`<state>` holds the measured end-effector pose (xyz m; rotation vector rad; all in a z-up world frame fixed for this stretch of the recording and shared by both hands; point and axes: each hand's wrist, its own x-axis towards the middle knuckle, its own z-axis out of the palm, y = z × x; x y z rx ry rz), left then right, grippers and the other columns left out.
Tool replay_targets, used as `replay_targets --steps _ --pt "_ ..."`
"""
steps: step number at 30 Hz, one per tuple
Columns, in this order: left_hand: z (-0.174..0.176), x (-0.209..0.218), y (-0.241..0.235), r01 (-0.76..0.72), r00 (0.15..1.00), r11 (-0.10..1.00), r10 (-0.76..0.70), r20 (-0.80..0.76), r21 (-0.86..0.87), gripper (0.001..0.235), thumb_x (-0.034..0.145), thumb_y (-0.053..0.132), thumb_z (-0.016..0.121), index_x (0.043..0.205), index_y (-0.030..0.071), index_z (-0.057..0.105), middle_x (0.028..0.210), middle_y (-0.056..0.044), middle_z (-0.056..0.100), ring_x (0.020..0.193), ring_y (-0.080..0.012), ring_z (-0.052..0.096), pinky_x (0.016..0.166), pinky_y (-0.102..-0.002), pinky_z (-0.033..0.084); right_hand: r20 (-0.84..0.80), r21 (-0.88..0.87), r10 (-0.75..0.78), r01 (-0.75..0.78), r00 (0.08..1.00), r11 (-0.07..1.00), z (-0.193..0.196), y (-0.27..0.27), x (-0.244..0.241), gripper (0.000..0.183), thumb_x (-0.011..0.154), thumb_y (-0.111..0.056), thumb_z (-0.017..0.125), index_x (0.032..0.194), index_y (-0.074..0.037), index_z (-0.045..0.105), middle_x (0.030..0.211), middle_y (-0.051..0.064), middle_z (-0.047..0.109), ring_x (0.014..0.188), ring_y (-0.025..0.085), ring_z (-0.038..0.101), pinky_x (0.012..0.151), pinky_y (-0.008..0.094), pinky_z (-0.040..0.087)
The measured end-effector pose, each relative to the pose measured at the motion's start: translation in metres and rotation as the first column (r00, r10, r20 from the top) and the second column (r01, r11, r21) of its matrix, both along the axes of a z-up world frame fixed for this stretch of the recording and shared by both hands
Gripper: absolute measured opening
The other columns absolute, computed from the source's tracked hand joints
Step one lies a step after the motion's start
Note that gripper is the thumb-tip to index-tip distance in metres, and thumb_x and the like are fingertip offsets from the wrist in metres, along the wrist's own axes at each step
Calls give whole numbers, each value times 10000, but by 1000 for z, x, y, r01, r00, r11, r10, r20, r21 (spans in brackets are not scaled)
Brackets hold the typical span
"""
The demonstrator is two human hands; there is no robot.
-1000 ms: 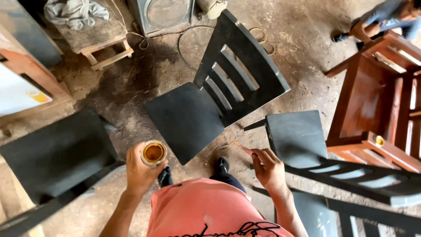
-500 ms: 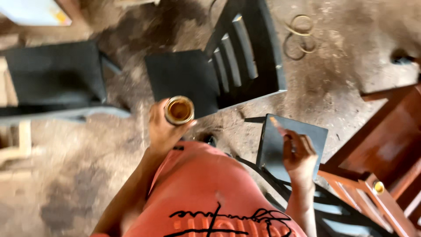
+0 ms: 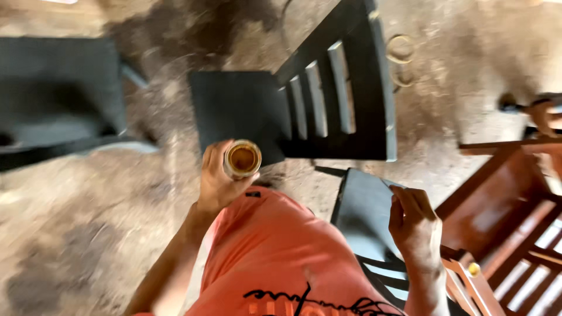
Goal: The person scoops wood filler from a container with a small putty knife and applies it onto various joints and surfaces of wooden chairs.
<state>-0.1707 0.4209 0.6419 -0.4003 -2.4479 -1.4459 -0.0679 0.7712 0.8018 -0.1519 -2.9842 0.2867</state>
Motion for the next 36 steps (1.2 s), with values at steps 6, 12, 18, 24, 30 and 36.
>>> replay_targets --steps 6,12,18,24,30,36 --pt "-14 -37 8 173 982 981 -178 55 86 835 621 197 990 1293 18 528 1168 -190 618 1088 -382 606 929 -486 510 53 447 155 -162 987 880 35 -4 -49 199 932 -91 721 1126 -102 764 988 74 657 859 271 667 704 375 559" --pt "-6 -53 14 245 970 959 -243 -31 140 822 599 162 982 1275 9 539 1171 -171 640 1102 -384 593 994 -507 485 185 669 220 -287 958 685 46 -11 -83 201 942 -96 726 1129 -158 768 929 47 583 873 239 622 748 366 540" --pt "-9 -49 14 207 975 956 -219 36 210 795 607 144 973 1267 1 554 1175 -180 638 1106 -383 596 968 -479 497 270 718 253 -369 929 590 47 -11 -112 184 897 -97 674 1059 -140 751 892 46 567 871 246 615 726 375 505" --pt "-16 -49 3 204 976 964 -213 37 169 779 614 168 989 1246 0 565 1157 -173 641 1073 -366 605 958 -475 495 296 735 270 -399 916 548 45 -18 -121 188 953 -121 655 1113 -130 754 916 47 572 894 245 605 770 370 498" --pt "-18 -63 -6 225 972 964 -232 37 141 807 580 188 991 1234 -7 560 1146 -183 633 1059 -371 605 954 -480 484 316 755 267 -412 910 510 40 -20 -127 165 944 -145 655 1067 -134 764 891 50 576 877 240 603 752 363 487" --pt "-25 -70 -5 241 969 962 -246 20 131 814 610 220 1009 1246 -3 554 1139 -170 632 1060 -325 613 953 -461 496 328 750 271 -424 905 507 35 -19 -133 165 953 -141 651 1070 -126 765 901 59 574 872 243 587 747 361 458"
